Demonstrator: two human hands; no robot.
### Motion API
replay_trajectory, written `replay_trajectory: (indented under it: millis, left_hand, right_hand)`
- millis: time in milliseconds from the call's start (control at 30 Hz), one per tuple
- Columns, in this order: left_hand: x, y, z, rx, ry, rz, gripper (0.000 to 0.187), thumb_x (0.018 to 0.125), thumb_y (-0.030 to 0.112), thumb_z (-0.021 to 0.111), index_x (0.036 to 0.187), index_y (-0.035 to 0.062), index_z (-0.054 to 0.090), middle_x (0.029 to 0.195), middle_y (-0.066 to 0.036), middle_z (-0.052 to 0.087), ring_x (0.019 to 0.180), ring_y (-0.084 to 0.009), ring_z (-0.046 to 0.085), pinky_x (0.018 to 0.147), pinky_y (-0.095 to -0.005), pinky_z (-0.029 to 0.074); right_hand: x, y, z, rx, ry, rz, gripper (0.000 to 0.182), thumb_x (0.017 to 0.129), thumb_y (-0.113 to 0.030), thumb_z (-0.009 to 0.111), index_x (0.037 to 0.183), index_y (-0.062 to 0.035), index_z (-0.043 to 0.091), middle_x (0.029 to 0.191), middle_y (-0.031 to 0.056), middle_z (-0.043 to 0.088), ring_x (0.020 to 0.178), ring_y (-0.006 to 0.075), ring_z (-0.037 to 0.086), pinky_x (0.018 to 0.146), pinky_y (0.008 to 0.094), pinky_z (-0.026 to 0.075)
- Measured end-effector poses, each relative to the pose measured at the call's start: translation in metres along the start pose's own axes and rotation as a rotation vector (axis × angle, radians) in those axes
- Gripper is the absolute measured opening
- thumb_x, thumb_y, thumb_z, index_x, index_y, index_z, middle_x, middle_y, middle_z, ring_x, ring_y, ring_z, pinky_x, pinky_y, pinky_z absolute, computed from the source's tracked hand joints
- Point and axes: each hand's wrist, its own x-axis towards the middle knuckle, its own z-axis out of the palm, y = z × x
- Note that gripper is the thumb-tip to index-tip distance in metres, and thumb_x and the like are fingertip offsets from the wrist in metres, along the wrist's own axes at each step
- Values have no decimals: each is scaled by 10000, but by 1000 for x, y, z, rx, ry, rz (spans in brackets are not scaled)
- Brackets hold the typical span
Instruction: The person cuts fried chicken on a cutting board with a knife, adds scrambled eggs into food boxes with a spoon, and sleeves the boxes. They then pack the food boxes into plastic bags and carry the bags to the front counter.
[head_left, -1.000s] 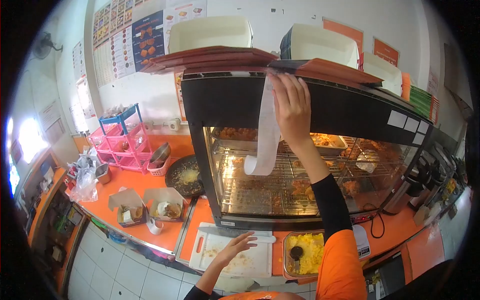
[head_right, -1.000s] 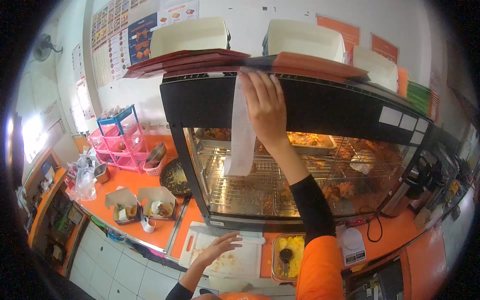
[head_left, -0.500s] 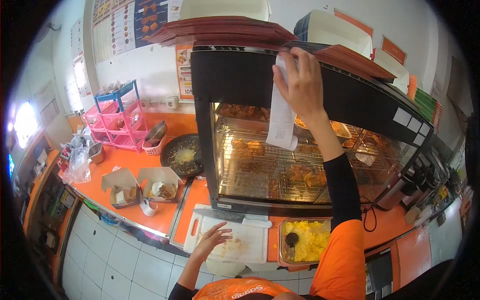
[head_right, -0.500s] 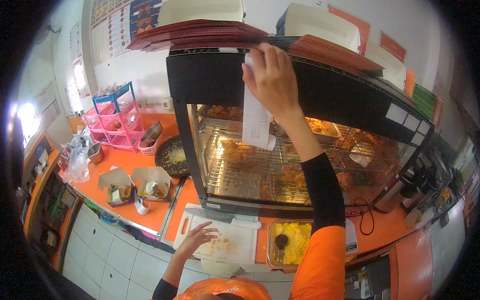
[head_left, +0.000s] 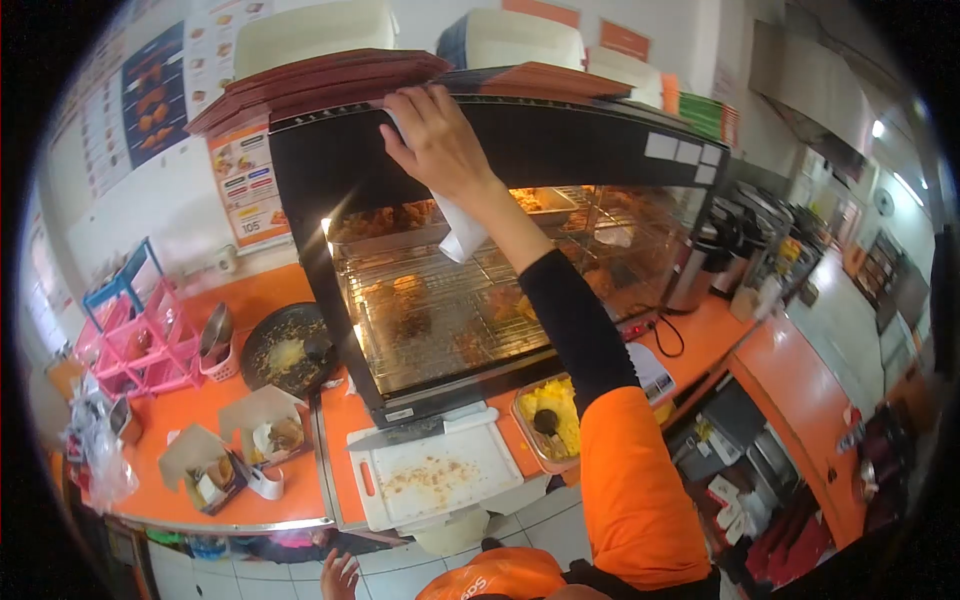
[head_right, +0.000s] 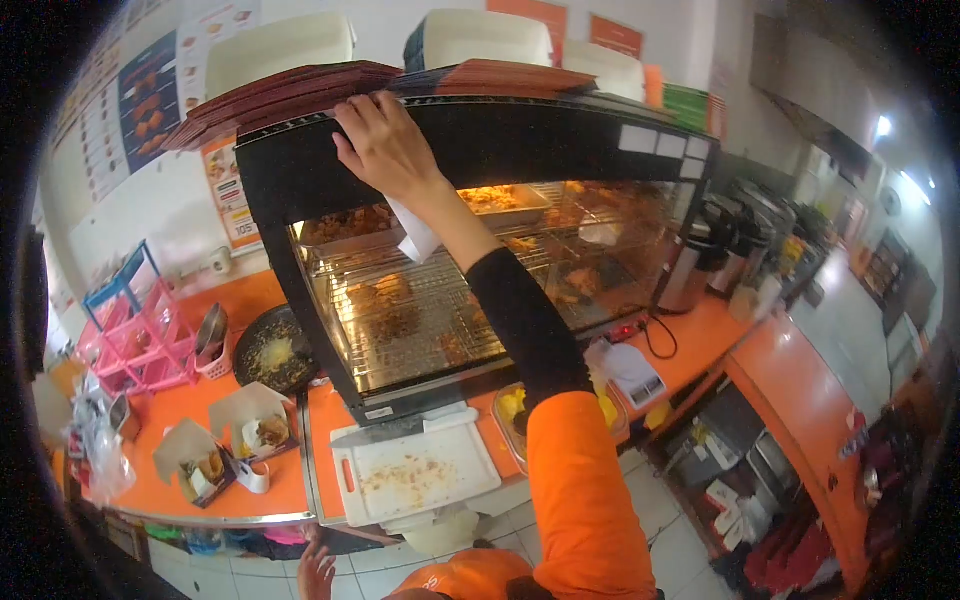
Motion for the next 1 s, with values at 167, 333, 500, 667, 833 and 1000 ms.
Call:
replay_trajectory:
  millis: [167,333,500,667,833,1000]
  left_hand:
    - [-25,13,-18,-1,81,-19,489,975,343,430,1417,138,380,1382,-62,473,1209,-215,481,996,-368,352]
    - [-40,18,-22,-6,168,4,523,915,336,517,1380,125,406,1235,-81,562,1055,-216,562,904,-372,409]
    - [-83,16,-50,-37,257,-6,545,908,338,519,1380,91,403,1244,-135,554,1047,-235,568,906,-359,411]
    - [-121,36,-74,-19,484,-8,446,927,228,469,1337,55,448,1167,-132,606,999,-217,610,872,-319,434]
    - [-111,60,-109,17,432,68,431,943,281,456,1310,57,481,1157,-106,614,989,-190,609,880,-310,431]
    - [-45,96,-158,167,448,143,367,940,286,473,1253,100,516,1128,-51,616,965,-165,612,841,-288,429]
  right_hand:
    - [-5,-9,-14,-231,-6,105,235,851,-277,583,855,-43,605,945,134,541,896,296,524,791,417,447]
    - [0,-24,8,-125,-27,216,251,889,-279,561,919,-30,573,920,152,541,883,321,528,776,429,445]
    - [9,-43,12,-155,-30,236,258,905,-294,549,900,-37,572,903,167,548,876,327,533,776,447,436]
    - [8,-52,28,-227,0,279,308,887,-350,585,1005,-66,598,961,169,567,929,339,542,811,465,416]
    - [-2,-33,30,-148,-76,169,279,957,-258,483,1110,-45,578,1065,174,592,1012,353,539,895,451,387]
    - [-8,-19,35,-146,-53,215,349,991,-279,392,1137,-37,597,1070,217,577,1030,357,520,932,452,380]
